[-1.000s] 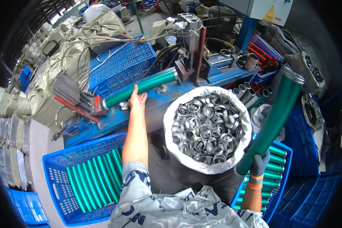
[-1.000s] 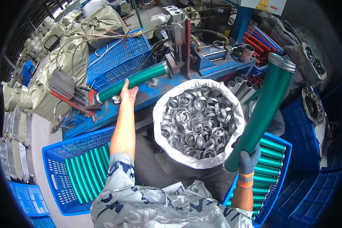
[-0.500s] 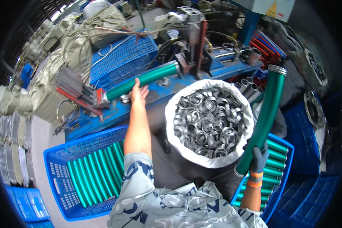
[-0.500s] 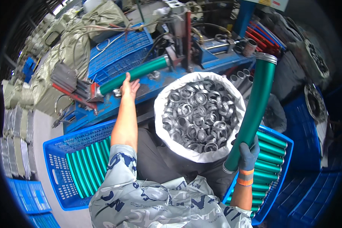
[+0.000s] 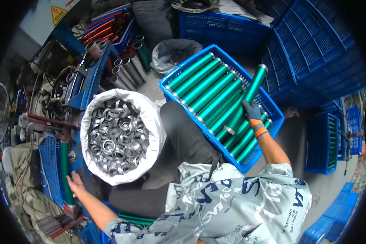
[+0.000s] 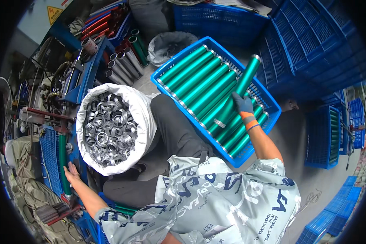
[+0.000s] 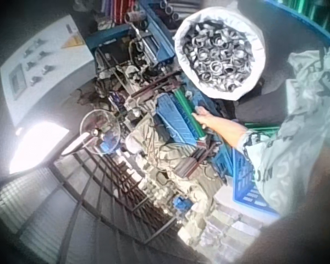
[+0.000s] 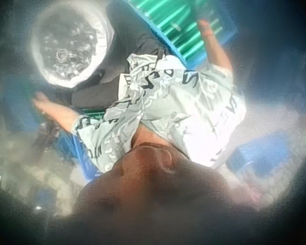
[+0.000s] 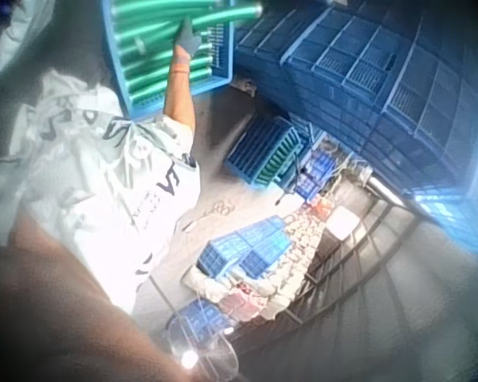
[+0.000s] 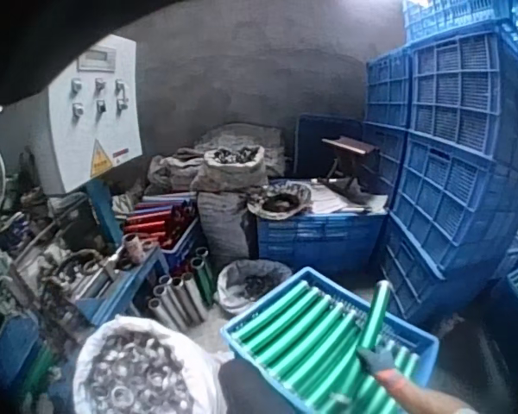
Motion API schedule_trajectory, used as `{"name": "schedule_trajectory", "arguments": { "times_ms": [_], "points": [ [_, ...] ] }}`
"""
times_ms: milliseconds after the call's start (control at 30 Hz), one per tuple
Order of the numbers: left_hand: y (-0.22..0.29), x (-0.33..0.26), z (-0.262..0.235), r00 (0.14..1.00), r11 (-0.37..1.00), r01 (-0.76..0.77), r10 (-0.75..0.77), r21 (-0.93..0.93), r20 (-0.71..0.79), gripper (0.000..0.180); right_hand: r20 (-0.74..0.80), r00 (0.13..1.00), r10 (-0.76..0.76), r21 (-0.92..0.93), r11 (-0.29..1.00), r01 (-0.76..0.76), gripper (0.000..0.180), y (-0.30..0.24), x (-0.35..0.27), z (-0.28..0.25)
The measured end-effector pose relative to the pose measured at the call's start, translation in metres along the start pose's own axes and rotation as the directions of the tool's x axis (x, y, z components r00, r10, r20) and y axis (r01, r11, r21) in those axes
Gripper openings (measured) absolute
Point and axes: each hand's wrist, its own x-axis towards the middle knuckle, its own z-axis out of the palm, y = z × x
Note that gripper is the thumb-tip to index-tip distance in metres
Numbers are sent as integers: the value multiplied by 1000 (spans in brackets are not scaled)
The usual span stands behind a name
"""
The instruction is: The person attaches metal rings to the ends of green industrial tubes using an assembly machine.
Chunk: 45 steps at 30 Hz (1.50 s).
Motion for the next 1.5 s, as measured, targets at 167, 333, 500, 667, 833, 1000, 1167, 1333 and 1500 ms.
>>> {"name": "schedule_trajectory", "arguments": {
  "times_ms": [167, 333, 500, 667, 833, 1000, 1167, 1333, 1500],
  "points": [
    [-14, -55, 30, 996, 995, -77, 74, 58, 59, 62, -1, 979, 202, -339, 921, -190, 69, 52, 5, 17],
    [-11, -113, 40, 986, 981, -159, 153, 108, 61, 45, 110, 874, 474, -398, 826, -398, 76, 72, 7, 43],
    [-33, -176, 3, 959, 937, -264, 280, 229, -37, 46, 222, 869, 443, -699, 693, -174, 81, 62, 14, 40],
    [-69, -200, -78, 922, 939, -273, 317, 208, -222, 43, 551, 834, -22, -817, 191, 544, 55, -13, 5, 95],
    [-144, -249, -220, 633, 722, -449, 673, 527, -383, 25, 826, 412, -384, 44, 774, 632, 25, -62, -110, 216],
    [-218, -344, -312, 408, 714, 272, 522, 645, -749, 34, 856, -282, -433, 429, 291, 855, 41, -63, -210, 300],
    [-264, -383, -310, 499, 724, 415, 325, 551, -803, 43, 948, -317, -39, 280, -374, 884, 60, -44, -241, 341],
    [-256, -371, -266, 532, 411, 666, 325, 623, -782, 57, 942, -332, 56, 334, -278, 901, 51, -35, -221, 363],
    [-241, -356, -245, 576, 348, 761, 22, 547, -817, 74, 968, -247, -35, 211, -413, 886, 45, -47, -188, 369]
  ]
}}
